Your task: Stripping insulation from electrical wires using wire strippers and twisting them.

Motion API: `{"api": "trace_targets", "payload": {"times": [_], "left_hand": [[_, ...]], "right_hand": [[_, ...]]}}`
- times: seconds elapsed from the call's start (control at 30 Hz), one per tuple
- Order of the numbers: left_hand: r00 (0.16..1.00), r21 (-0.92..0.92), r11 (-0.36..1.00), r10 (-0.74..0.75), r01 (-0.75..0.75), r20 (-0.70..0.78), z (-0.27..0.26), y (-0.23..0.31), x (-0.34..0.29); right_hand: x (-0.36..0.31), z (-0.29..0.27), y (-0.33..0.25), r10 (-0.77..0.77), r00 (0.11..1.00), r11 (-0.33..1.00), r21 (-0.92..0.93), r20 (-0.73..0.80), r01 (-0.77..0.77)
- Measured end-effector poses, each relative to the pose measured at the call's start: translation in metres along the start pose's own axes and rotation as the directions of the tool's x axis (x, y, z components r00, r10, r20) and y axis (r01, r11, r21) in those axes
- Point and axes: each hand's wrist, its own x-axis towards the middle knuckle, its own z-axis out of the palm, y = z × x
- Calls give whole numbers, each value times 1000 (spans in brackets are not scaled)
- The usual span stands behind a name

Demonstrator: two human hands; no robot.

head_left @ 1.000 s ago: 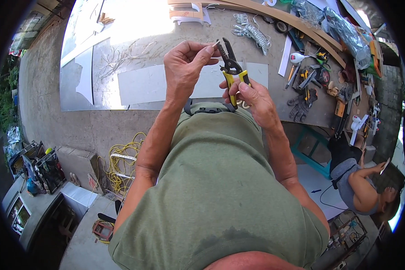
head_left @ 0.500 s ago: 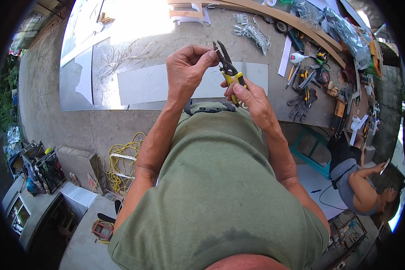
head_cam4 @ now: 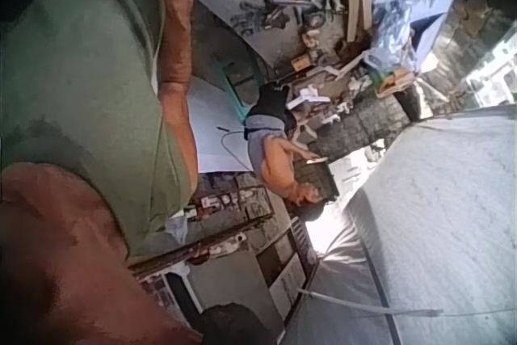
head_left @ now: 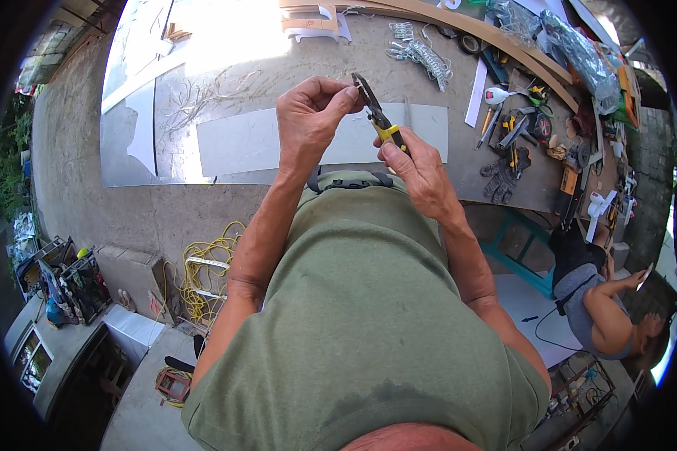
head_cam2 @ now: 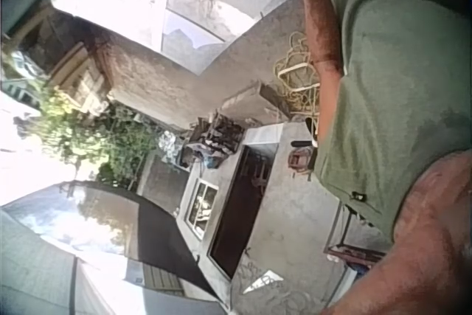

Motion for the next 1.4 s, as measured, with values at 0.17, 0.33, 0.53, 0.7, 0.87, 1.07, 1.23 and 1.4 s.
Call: {"api": "trace_targets", "payload": {"times": [0.17, 0.33, 0.53, 0.7, 0.87, 1.07, 1.23, 1.4], "left_hand": [[1000, -10, 1000, 3, -3, -5, 0, -1, -1], [1000, -4, 1000, 7, -7, -7, -1, -2, -2], [1000, -20, 1000, 3, -3, -7, -1, 1, -3], [999, 36, 999, -30, 28, 34, 1, 9, -1], [994, 212, 977, 10, -33, 111, -5, 9, 1], [985, -201, 976, -46, 79, 164, -5, 21, -7], [991, -383, 919, -54, 97, 123, -1, 21, -5], [978, -449, 878, -90, 168, 191, -10, 10, -6]], "right_hand": [[0, 2, 0, -14, 1000, 999, -40, -1, 14], [0, 3, 4, -60, 998, 989, -132, -3, 59], [0, 6, 6, -85, 996, 976, -203, -15, 81], [0, 11, 10, -154, 986, 944, -304, -57, 129], [-3, 12, 6, -269, 959, 874, -440, -85, 206], [-7, 7, -7, -183, 983, 979, -97, -24, 180], [-8, 12, -5, -22, 997, 943, 333, 80, -6], [-7, 20, 12, 34, 989, 628, 767, 145, -134]]}}
